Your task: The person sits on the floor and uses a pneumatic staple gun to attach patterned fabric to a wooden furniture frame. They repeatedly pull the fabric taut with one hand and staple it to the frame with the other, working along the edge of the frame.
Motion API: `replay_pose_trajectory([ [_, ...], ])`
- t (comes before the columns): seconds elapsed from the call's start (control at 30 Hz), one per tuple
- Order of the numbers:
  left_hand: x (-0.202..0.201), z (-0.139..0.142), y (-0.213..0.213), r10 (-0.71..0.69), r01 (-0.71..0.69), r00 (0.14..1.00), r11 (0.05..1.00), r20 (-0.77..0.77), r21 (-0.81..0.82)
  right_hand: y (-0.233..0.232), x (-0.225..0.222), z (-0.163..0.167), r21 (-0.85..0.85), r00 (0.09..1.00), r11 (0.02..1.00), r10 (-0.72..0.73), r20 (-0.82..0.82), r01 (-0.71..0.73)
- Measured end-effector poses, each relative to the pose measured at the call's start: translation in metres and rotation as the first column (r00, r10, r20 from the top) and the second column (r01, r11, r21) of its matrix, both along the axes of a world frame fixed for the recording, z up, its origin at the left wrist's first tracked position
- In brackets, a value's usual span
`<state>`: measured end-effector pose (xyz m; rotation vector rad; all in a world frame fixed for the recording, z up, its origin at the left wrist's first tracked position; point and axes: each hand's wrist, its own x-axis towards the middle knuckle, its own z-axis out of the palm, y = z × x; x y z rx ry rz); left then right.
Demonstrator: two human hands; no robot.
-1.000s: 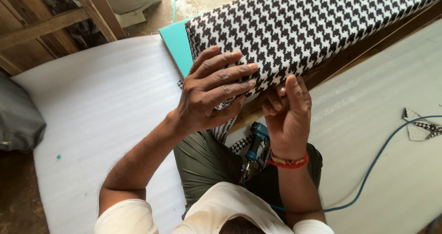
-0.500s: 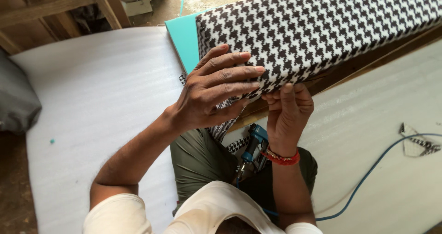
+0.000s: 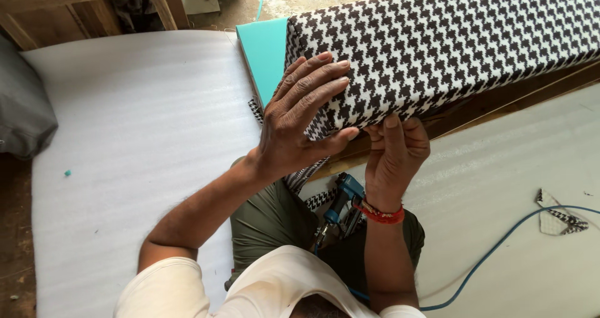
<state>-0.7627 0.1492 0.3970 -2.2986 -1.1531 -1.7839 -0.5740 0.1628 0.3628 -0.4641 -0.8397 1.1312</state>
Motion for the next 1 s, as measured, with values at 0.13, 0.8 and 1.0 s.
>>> replay_pose_trajectory([
  [0.13, 0.015, 0.002, -0.005, 0.065, -0.063, 0.995, 0.998, 0.081, -0.025, 0.000, -0.002, -0.001, 0.013, 1.000, 1.000, -0.001, 0.005, 0.001],
  [0.8, 0.045, 0.005, 0.000, 0.175, -0.180, 0.973, 0.983, 0.151, 0.020, -0.005, -0.003, -0.001, 0.013, 0.999, 0.999, 0.039, 0.008, -0.039],
  [1.0, 0.027, 0.007, 0.015, 0.195, -0.194, 0.981, 0.970, 0.010, 0.145, 0.000, -0.003, -0.007, 0.037, 0.999, 0.998, 0.046, -0.014, -0.045],
])
